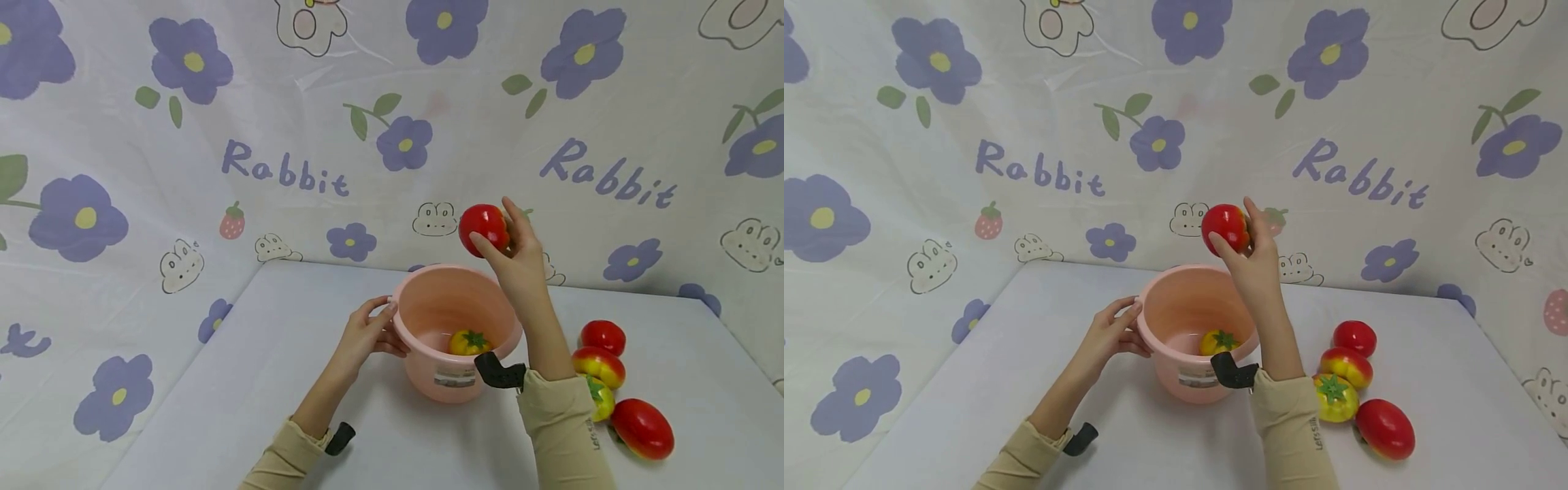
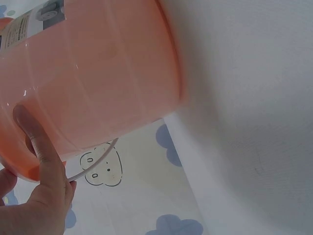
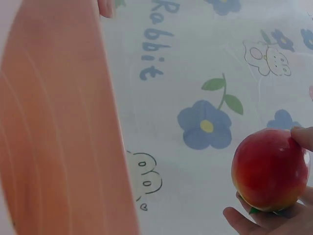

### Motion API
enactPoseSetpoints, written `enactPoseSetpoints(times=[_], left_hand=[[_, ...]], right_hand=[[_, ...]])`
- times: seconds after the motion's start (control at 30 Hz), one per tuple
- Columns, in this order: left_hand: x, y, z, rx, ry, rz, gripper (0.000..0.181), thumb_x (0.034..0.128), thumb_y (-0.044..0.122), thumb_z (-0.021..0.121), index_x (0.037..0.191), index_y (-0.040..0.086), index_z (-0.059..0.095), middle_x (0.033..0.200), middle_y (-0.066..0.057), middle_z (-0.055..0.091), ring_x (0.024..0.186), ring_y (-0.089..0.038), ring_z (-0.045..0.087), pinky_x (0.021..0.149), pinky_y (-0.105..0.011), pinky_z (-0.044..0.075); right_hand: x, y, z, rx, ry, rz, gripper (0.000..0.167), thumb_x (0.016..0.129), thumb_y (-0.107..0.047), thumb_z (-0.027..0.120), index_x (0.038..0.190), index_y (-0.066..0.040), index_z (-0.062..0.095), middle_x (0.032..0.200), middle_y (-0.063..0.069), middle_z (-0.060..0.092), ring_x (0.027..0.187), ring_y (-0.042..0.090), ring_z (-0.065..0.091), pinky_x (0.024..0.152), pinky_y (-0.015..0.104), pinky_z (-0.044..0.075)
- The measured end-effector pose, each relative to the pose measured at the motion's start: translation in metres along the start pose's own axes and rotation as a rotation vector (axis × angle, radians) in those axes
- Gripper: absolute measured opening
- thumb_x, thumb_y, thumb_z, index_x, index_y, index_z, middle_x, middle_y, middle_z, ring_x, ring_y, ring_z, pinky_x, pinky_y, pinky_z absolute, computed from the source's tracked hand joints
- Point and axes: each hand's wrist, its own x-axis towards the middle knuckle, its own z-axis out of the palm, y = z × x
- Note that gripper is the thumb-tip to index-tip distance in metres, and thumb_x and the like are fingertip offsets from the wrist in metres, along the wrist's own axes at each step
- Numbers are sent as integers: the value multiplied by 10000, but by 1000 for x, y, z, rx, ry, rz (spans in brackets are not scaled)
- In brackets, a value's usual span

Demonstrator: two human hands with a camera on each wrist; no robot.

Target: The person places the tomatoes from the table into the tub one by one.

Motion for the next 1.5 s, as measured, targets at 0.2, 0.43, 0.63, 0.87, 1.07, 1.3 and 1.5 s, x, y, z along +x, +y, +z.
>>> enactPoseSetpoints(times=[0.2, 0.43, 0.63, 0.87, 1.07, 1.3, 1.5], left_hand=[[0, 0, 0, 2, 3, 2, 556, 996, 382, 540, 1453, 110, 378, 772, -44, 713, 620, -169, 723, 723, -449, 626], [1, -1, 0, 1, 5, -2, 569, 986, 395, 554, 1451, 116, 381, 781, -50, 715, 625, -175, 726, 700, -418, 630], [0, -3, -1, 10, -1, -4, 587, 980, 419, 554, 1450, 114, 378, 778, -49, 715, 627, -176, 727, 726, -447, 626], [0, -1, 0, 7, 0, 2, 558, 995, 378, 544, 1451, 103, 378, 772, -47, 714, 620, -174, 725, 697, -410, 630], [-1, 0, 0, 22, 4, -2, 553, 996, 373, 543, 1454, 112, 377, 786, -55, 717, 630, -182, 729, 700, -405, 630], [-2, 0, 0, 26, 7, -3, 573, 984, 402, 554, 1452, 121, 380, 791, -59, 719, 636, -186, 731, 714, -423, 628], [-2, -1, -1, 24, 9, -6, 588, 974, 422, 563, 1448, 124, 380, 794, -54, 717, 647, -189, 734, 704, -395, 630]], right_hand=[[2, -5, 10, 22, -26, -14, 791, 912, -252, 685, 1550, -317, 222, 1555, 51, 397, 1413, 258, 409, 1083, 441, 458], [2, -9, 22, 40, -42, -27, 800, 902, -243, 697, 1549, -308, 231, 1552, 42, 401, 1423, 250, 395, 1088, 427, 457], [0, -11, 29, 66, -68, -30, 800, 904, -246, 695, 1549, -311, 227, 1555, 34, 396, 1423, 250, 395, 1090, 431, 457], [1, -12, 35, 88, -102, -17, 788, 916, -229, 679, 1553, -293, 220, 1559, 46, 385, 1425, 255, 379, 1091, 445, 458], [2, -11, 40, 86, -111, -5, 781, 919, -205, 675, 1555, -253, 222, 1551, 75, 393, 1409, 270, 401, 1083, 440, 464], [2, -12, 45, 77, -128, 8, 789, 916, -209, 680, 1555, -250, 220, 1562, 84, 377, 1420, 282, 394, 1081, 438, 466], [3, -12, 49, 67, -155, 13, 795, 918, -217, 679, 1557, -260, 209, 1561, 93, 373, 1418, 288, 393, 1074, 444, 473]])
